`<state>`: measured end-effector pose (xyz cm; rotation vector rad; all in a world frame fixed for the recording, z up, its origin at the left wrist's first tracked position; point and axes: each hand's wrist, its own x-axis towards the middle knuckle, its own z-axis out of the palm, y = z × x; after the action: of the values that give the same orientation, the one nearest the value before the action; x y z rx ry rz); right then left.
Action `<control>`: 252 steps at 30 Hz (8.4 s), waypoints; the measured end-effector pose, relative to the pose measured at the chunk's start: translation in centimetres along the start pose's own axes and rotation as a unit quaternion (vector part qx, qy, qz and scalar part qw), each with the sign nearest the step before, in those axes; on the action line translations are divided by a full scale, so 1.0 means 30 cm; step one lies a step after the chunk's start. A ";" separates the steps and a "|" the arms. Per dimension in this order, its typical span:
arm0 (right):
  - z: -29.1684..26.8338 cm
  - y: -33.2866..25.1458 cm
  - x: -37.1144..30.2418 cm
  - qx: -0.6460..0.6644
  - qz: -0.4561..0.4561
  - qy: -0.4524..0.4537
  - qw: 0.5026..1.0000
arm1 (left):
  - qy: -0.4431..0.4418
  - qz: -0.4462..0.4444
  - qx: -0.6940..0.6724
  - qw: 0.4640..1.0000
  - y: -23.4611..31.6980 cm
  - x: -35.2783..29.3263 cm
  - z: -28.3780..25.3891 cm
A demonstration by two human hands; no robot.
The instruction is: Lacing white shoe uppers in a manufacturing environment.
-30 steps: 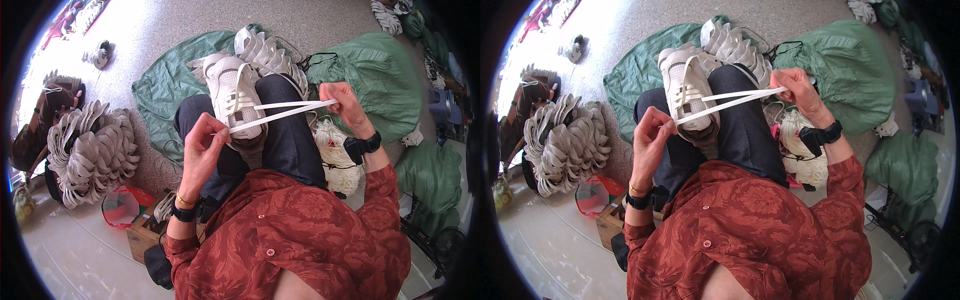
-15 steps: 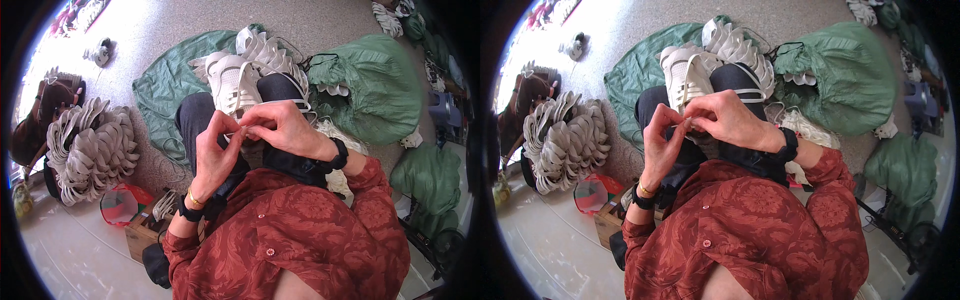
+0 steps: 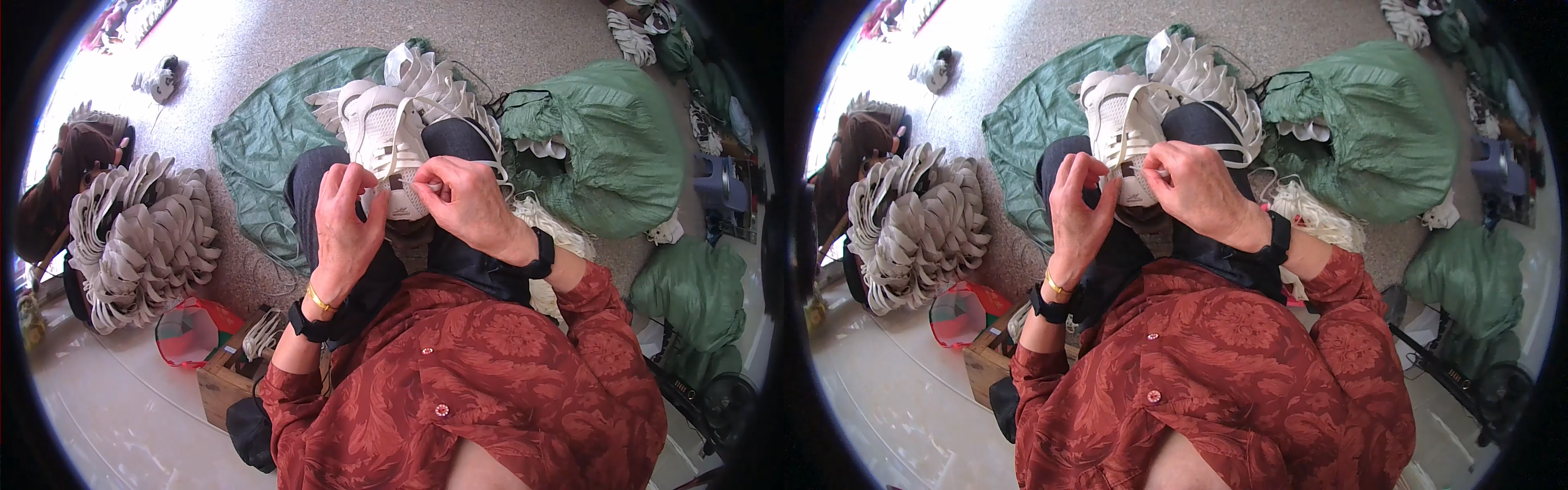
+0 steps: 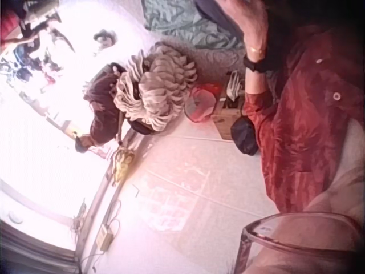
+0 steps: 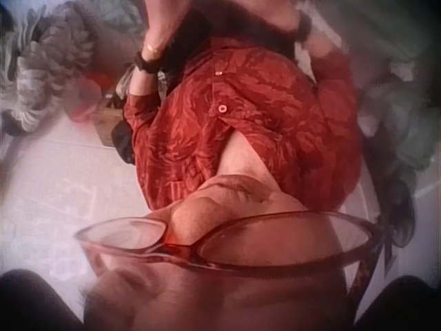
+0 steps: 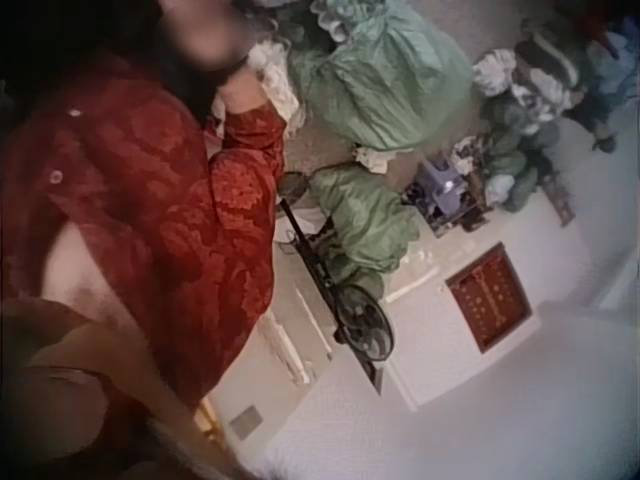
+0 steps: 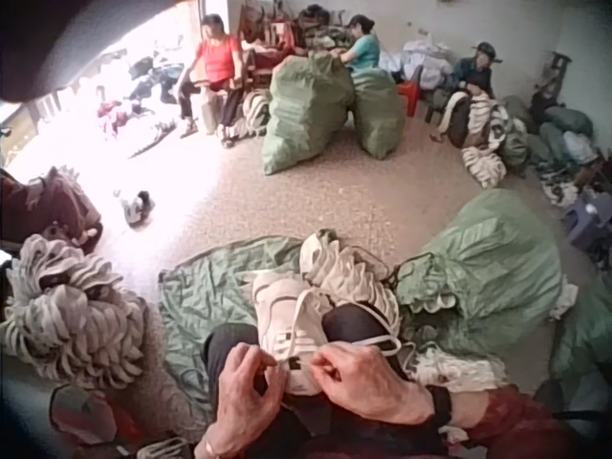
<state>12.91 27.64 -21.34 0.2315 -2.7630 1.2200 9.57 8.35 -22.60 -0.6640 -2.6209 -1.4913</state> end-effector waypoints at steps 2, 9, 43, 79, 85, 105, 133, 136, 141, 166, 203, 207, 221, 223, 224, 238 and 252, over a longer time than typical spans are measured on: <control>-0.008 -0.010 0.003 0.003 0.021 -0.011 1.000 | 0.000 -0.001 -0.007 1.000 -0.003 0.002 0.003; -0.011 -0.021 0.022 -0.002 0.037 -0.017 0.999 | -0.001 -0.003 -0.009 1.000 -0.010 0.001 0.010; 0.017 -0.061 0.051 0.096 0.126 -0.039 0.987 | 0.024 -0.033 -0.063 0.997 -0.011 -0.006 0.019; -0.025 0.002 0.173 0.064 0.074 -0.134 0.986 | -0.030 -0.143 -0.171 0.974 -0.067 0.052 0.024; -0.076 0.013 0.172 0.073 0.069 -0.153 0.983 | 0.000 -0.174 -0.254 0.952 -0.087 0.026 -0.072; -0.123 0.013 0.260 0.026 -0.109 -0.161 0.981 | 0.221 -0.427 -0.149 0.864 -0.601 -0.548 -0.816; -0.179 0.067 0.119 -0.071 -0.131 -0.106 0.983 | -0.108 -0.133 -0.043 0.984 -0.016 0.047 -0.121; -0.193 0.041 0.121 -0.075 -0.142 -0.092 0.983 | -0.116 -0.093 0.017 0.989 -0.042 0.043 -0.107; -0.209 -0.008 0.114 -0.097 -0.167 -0.071 0.979 | -0.043 0.029 0.001 0.999 0.012 0.099 -0.067; -0.279 -0.035 0.046 0.045 -0.039 -0.036 0.998 | 0.032 -0.062 -0.248 0.966 0.000 0.098 -0.187; -0.001 -0.057 0.105 0.008 -0.204 -0.141 0.969 | -0.089 -0.010 -0.051 0.995 -0.013 -0.013 -0.286; -0.016 -0.096 0.094 -0.007 -0.207 -0.127 0.970 | -0.154 -0.015 -0.137 0.978 0.060 0.025 -0.189; -0.025 -0.074 0.063 0.012 -0.173 -0.089 0.981 | -0.171 -0.020 -0.129 0.977 0.007 0.013 -0.131; -0.006 -0.041 0.060 0.011 -0.154 -0.077 0.985 | -0.160 -0.043 -0.136 0.977 0.002 0.010 -0.118; -0.011 -0.037 0.052 0.011 -0.159 -0.067 0.985 | -0.136 -0.040 -0.129 0.982 -0.004 -0.002 -0.106; -0.042 -0.003 -0.003 -0.042 -0.163 -0.097 0.981 | -0.083 -0.189 -0.117 0.971 -0.005 0.002 -0.058; 0.009 0.021 0.018 -0.106 -0.236 -0.072 0.963 | -0.050 -0.199 -0.082 0.975 0.016 0.036 -0.017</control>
<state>12.24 27.81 -21.88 0.9240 -2.6912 0.8078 8.69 8.49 -21.67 -0.2294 -2.8538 -1.8366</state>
